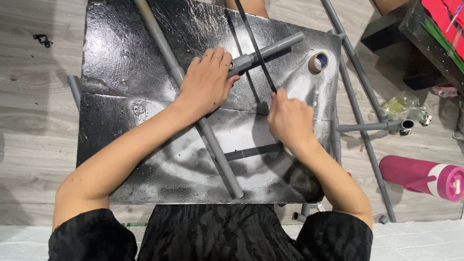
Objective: Filing the edges of PVC pipes and assembling them into a frame structure on the floor.
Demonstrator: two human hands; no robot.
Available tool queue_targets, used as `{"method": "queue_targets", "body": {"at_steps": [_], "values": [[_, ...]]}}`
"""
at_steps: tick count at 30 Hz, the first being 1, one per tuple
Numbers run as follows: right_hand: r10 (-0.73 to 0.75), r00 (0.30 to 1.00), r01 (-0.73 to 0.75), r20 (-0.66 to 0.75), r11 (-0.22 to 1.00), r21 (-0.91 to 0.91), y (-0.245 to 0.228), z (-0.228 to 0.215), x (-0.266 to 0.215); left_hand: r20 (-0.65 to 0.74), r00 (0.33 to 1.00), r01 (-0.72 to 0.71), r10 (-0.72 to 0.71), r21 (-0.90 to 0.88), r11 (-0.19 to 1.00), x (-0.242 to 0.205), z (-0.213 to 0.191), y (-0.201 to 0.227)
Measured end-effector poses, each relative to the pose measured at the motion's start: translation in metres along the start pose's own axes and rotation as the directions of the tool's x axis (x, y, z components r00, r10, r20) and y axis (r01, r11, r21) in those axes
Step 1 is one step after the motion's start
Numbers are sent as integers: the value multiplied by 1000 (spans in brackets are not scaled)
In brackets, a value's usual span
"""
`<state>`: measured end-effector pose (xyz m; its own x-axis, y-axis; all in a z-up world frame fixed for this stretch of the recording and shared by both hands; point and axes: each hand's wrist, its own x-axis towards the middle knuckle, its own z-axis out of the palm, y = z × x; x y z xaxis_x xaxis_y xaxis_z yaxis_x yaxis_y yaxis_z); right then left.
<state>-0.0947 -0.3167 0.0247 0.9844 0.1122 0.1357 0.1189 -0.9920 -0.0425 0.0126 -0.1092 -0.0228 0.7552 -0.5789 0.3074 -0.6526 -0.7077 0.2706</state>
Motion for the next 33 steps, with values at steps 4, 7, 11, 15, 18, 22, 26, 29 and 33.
{"method": "queue_targets", "body": {"at_steps": [4,7,11,15,18,22,26,29,33], "values": [[58,998,-59,26,997,59,-5,8,29,-31,999,-9,9,16,1000,0,-2,1],[35,998,-32,-60,997,64,-4,11,37,-22,1000,-6,6,0,1000,0,-1,1],[61,993,-64,103,998,24,-5,-13,12,-6,1000,11,-11,-11,1000,1,0,1],[65,995,-58,72,993,-101,-7,-38,-30,14,1000,9,-9,-14,1000,1,0,0],[73,996,-63,61,987,-145,-7,-37,-42,5,1000,-1,1,23,1000,1,2,-1],[20,996,-15,84,998,-64,3,-10,-12,46,999,-1,-1,33,999,1,3,-1],[9,1000,-10,-14,1000,-7,0,15,33,-12,1000,0,0,13,1000,0,-3,2],[16,1000,-16,-25,1000,6,-2,8,37,-15,1000,17,-17,15,1000,0,-6,3],[-22,994,32,108,995,-91,4,-24,-6,8,1000,13,-13,-2,1000,-1,-3,0]]}}
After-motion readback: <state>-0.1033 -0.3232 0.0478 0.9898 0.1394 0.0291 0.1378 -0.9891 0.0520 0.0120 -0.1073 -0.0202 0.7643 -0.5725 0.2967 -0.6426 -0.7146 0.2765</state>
